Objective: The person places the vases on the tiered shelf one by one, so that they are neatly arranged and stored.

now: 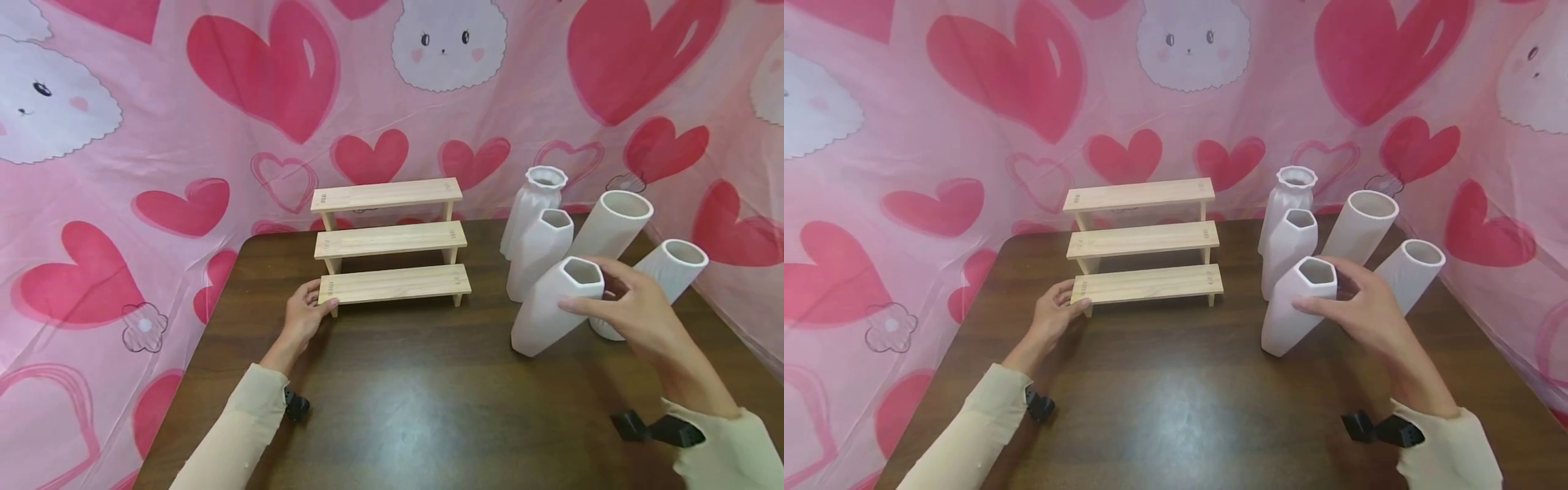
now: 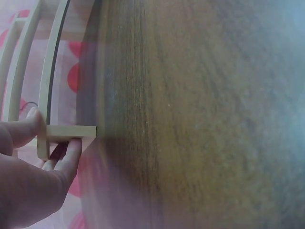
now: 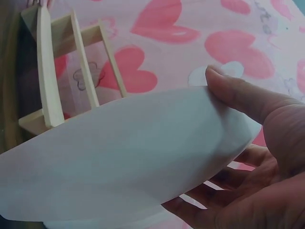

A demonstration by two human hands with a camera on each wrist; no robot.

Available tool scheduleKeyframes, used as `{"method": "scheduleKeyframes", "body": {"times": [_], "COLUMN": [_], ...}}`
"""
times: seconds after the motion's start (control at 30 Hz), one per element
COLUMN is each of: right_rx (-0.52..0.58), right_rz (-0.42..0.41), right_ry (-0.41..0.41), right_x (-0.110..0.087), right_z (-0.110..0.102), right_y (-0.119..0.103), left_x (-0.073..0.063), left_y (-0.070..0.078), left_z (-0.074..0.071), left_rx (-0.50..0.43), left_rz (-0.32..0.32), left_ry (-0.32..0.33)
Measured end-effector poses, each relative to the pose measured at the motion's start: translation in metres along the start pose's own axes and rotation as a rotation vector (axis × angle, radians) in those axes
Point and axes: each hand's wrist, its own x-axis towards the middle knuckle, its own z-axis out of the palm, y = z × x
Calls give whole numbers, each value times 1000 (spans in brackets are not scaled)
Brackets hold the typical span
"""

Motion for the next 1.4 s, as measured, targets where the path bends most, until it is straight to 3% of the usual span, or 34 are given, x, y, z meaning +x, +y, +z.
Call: {"method": "scheduleKeyframes", "body": {"times": [0.2, 0.5, 0.77, 1.07, 1.4], "right_rx": [-45, -73, 12, -1, 88], "right_rz": [62, 26, 39, -24, -62], "right_ry": [-8, -10, -53, -48, -105], "right_x": [7, 20, 37, 52, 63], "right_z": [1, 10, 27, 45, 59], "right_y": [-16, -33, -55, -71, -82], "left_x": [1, 3, 2, 3, 1], "left_y": [0, -1, -2, -1, 0], "left_z": [-1, -3, -2, -3, -3], "left_rx": [16, 18, 20, 27, 36], "left_rz": [-1, -9, -13, -13, -18], "left_ry": [-7, -20, -21, -22, -16]}}
